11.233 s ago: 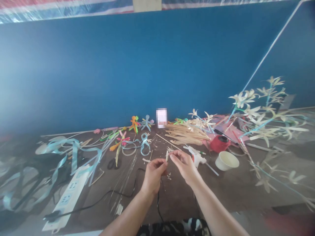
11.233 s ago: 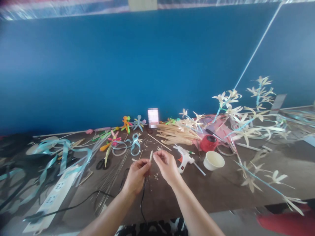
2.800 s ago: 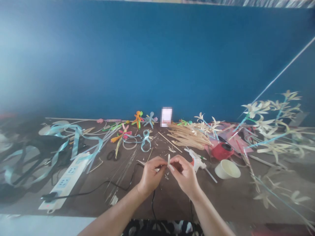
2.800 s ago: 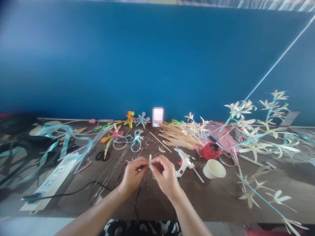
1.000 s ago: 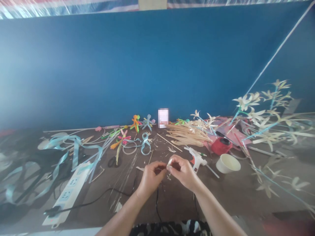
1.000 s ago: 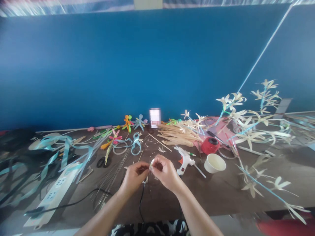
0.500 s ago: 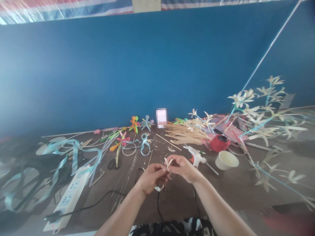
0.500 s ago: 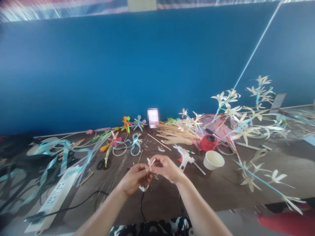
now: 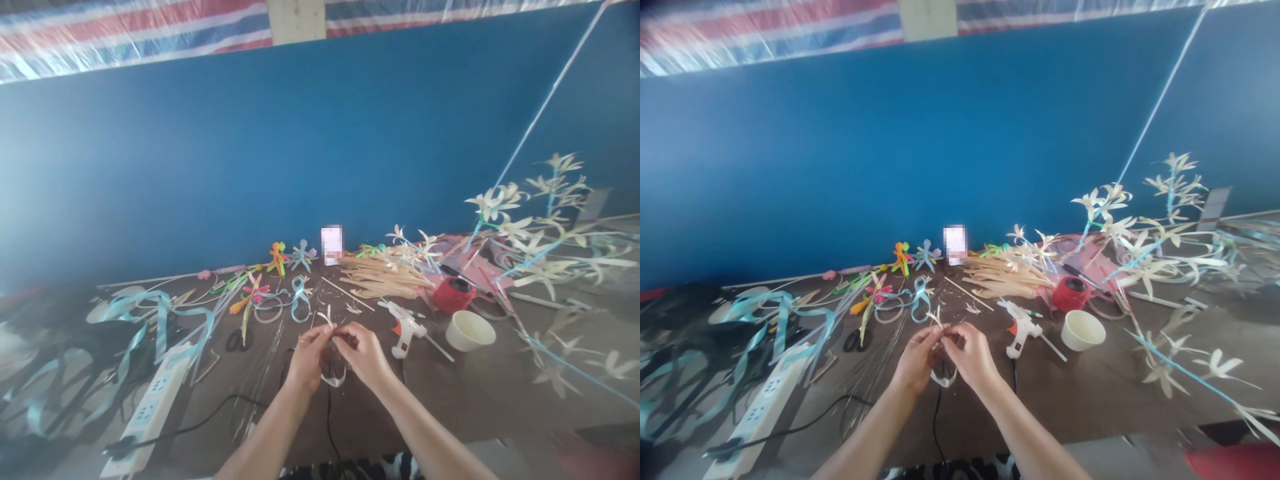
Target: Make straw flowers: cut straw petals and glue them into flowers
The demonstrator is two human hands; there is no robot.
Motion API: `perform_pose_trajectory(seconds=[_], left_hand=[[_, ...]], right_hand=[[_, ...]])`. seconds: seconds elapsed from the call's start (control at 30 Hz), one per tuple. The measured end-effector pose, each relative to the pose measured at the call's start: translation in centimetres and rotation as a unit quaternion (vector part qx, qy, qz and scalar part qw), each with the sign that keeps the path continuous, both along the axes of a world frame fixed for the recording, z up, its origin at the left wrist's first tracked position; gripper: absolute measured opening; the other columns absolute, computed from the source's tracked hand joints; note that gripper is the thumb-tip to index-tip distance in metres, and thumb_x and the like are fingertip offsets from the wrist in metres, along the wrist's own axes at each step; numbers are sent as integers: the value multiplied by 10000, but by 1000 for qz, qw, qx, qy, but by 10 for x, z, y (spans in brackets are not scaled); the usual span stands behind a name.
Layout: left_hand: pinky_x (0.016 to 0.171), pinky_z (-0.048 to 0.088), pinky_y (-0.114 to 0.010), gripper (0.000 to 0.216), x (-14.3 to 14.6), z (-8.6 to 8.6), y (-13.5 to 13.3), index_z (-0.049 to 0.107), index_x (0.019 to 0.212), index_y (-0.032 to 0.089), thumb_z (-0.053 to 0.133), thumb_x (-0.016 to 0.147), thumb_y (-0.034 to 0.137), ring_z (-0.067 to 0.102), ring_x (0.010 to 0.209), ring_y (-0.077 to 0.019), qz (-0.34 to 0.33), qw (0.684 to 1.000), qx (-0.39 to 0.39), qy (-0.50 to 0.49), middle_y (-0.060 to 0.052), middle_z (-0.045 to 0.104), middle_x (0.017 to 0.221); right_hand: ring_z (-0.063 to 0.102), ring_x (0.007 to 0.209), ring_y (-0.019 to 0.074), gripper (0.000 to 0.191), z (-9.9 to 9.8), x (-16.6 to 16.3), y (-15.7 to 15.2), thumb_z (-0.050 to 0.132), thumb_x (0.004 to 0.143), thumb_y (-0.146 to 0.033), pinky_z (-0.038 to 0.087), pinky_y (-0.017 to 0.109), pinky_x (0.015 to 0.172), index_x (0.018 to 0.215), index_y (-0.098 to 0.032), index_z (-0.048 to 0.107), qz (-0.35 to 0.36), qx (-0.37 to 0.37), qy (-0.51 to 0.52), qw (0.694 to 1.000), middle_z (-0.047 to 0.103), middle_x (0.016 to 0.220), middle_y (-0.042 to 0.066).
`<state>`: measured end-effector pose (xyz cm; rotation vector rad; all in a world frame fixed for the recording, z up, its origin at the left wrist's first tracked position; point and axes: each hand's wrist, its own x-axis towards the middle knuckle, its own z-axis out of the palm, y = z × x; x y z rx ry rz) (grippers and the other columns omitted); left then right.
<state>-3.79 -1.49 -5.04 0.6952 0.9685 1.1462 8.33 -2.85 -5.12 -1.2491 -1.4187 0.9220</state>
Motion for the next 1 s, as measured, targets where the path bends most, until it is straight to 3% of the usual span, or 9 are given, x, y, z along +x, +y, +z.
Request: perform_pose_trajectory(seconds=[0.2,0.33,0.47,0.53,0.6,0.73,0.87,1.0], left_hand=[[594,443,-240,300,-2,3,0,662,778,119,645,598,359,581,737,-179,-5,999,4,49,-94,647,795],[519,436,-223,378,-10,2,4,647,849,104,580,645,415,571,709,-177,-1,993,36,114,-106,635,794],[528,445,-230,350,-19,-2,9,626,908,123,576,660,365,553,690,-155,-12,987,66,147,-92,624,842],[566,449,-240,373,-22,-5,10,594,987,139,594,653,304,552,727,-158,-52,985,71,149,-95,616,905],[605,450,-253,427,-23,-10,12,559,1048,149,609,633,238,548,784,-170,-86,979,83,166,-100,602,959],[655,440,-271,476,-30,-17,19,516,1106,161,582,635,182,537,773,-153,-72,952,144,262,-81,593,951],[692,415,-273,377,-39,-9,20,552,1057,178,542,683,226,522,695,-130,-47,886,244,391,-39,605,826],[593,414,-250,394,-32,-3,10,580,1020,212,600,641,321,496,549,-105,-138,824,296,464,-40,600,875]], right_hand=[[531,613,141,169,3,-4,3,491,739,-272,385,229,581,686,-174,619,-11,-1,-14,1000,603,657,16],[516,579,133,180,2,0,6,498,740,-296,371,222,542,678,-169,610,-2,-25,35,999,595,636,9],[441,490,92,180,-3,3,11,558,701,-322,319,201,461,647,-156,599,-15,-50,121,991,539,568,-11],[344,399,51,177,-5,3,13,585,683,-330,249,182,387,650,-157,581,-9,-97,213,972,460,497,-45],[234,343,20,178,-6,2,15,602,673,-336,154,171,339,679,-165,556,16,-153,327,933,385,475,-76],[207,332,1,183,-2,5,16,626,654,-317,102,162,329,720,-175,530,64,-201,481,851,414,547,-77],[246,342,6,170,1,14,19,622,659,-286,133,155,327,766,-188,533,59,-208,532,819,448,575,-71],[266,357,6,157,-1,23,25,618,660,-265,168,146,327,764,-181,536,65,-212,558,800,463,591,-62]])
